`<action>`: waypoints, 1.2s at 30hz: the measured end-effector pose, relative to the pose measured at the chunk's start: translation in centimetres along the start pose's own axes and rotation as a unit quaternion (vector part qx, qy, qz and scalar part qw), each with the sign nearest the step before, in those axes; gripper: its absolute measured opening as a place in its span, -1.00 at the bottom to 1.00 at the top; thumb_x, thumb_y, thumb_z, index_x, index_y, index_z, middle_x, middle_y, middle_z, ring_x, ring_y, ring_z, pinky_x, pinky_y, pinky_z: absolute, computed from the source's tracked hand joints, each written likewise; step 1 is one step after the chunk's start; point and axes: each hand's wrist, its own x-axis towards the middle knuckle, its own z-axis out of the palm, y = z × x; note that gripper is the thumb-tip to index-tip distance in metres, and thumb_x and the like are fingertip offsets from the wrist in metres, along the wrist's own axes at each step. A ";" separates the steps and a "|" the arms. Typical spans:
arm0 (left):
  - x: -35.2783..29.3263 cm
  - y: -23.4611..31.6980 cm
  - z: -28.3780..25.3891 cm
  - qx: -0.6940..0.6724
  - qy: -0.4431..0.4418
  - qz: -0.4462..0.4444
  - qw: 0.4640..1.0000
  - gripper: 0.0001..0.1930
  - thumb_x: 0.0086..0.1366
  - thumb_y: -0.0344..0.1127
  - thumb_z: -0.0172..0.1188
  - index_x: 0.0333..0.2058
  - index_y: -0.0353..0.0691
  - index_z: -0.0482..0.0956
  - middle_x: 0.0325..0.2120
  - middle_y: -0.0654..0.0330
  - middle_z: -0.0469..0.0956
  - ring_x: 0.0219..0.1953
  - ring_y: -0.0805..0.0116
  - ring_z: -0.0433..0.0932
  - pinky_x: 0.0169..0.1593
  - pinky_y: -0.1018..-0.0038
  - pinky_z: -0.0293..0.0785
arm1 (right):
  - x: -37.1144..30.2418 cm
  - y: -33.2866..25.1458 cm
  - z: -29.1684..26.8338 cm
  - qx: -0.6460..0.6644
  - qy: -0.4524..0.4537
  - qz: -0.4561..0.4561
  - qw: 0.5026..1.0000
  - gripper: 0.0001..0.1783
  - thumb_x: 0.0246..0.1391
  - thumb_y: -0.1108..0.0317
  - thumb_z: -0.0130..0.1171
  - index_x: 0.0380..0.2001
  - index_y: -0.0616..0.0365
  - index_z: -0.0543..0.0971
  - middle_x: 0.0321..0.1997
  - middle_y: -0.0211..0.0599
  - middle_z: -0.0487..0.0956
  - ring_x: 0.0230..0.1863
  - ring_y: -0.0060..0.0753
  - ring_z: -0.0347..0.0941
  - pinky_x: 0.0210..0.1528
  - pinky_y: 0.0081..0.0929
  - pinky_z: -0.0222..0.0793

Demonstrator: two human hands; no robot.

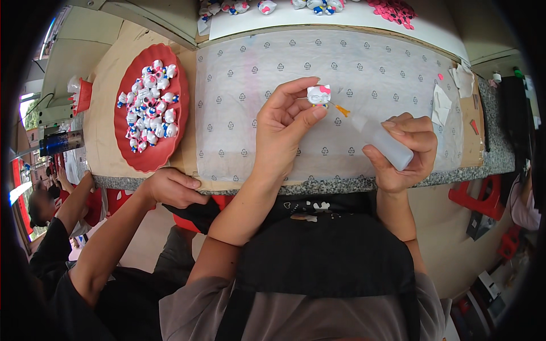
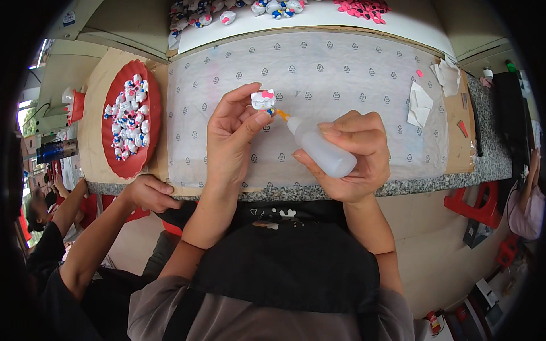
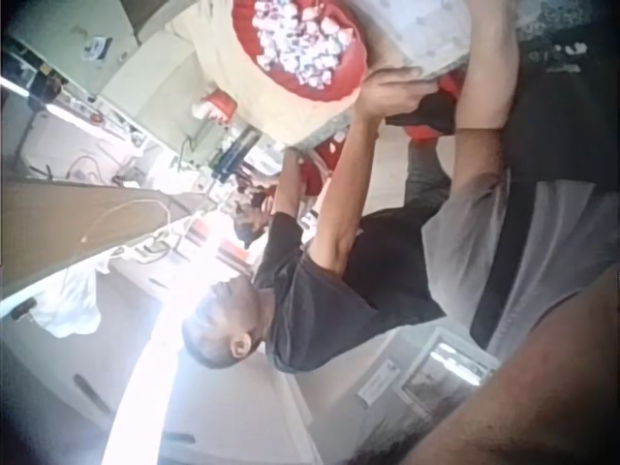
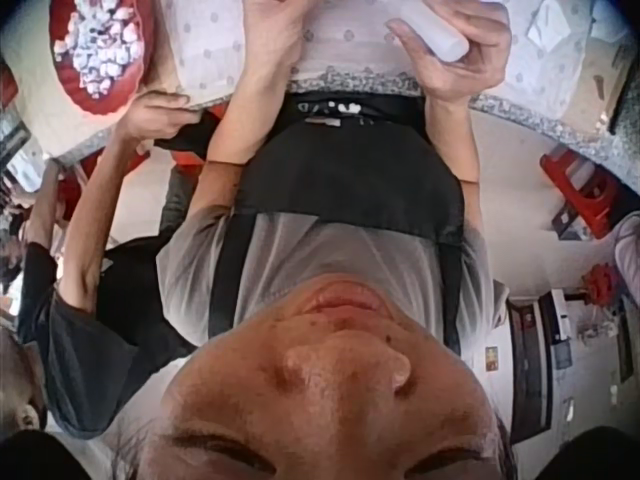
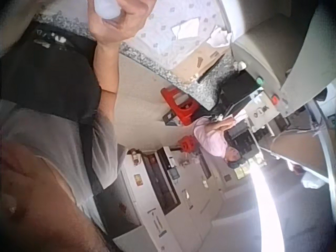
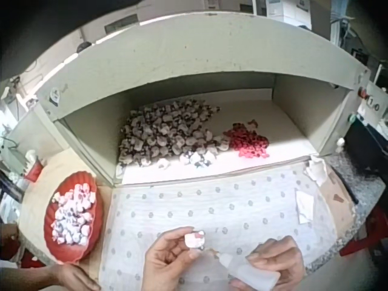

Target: Applying glue and attaching pink bows to Hello Kitty toy heads.

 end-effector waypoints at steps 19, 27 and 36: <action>0.0 0.0 0.0 -0.009 -0.021 -0.015 1.000 -0.60 -0.04 -0.61 0.11 -0.15 -0.34 0.32 -0.28 0.16 0.40 -0.31 0.52 0.41 -0.22 0.63 0.36 | 0.1 0.0 0.2 0.013 -0.003 -0.014 1.000 -0.49 -0.56 0.59 0.36 -0.41 0.22 0.36 -0.40 -0.22 0.33 -0.57 -0.52 0.30 -0.53 -0.63 0.27; -0.2 0.1 0.4 0.043 -0.032 0.025 0.998 -0.62 -0.04 -0.64 0.09 -0.16 -0.32 0.36 -0.34 0.25 0.36 -0.36 0.60 0.40 -0.27 0.71 0.35 | 0.1 0.0 0.3 0.008 0.002 -0.013 1.000 -0.49 -0.56 0.60 0.36 -0.41 0.22 0.36 -0.40 -0.23 0.33 -0.58 -0.53 0.29 -0.54 -0.63 0.26; 0.0 -0.7 0.2 0.180 -0.021 0.142 0.973 -0.60 -0.08 -0.61 0.12 -0.18 -0.21 0.43 -0.36 0.24 0.38 -0.42 0.57 0.33 -0.35 0.68 0.31 | 0.2 -0.1 0.6 0.014 -0.012 -0.013 1.000 -0.49 -0.58 0.61 0.36 -0.42 0.22 0.36 -0.42 -0.22 0.33 -0.59 -0.53 0.30 -0.56 -0.65 0.26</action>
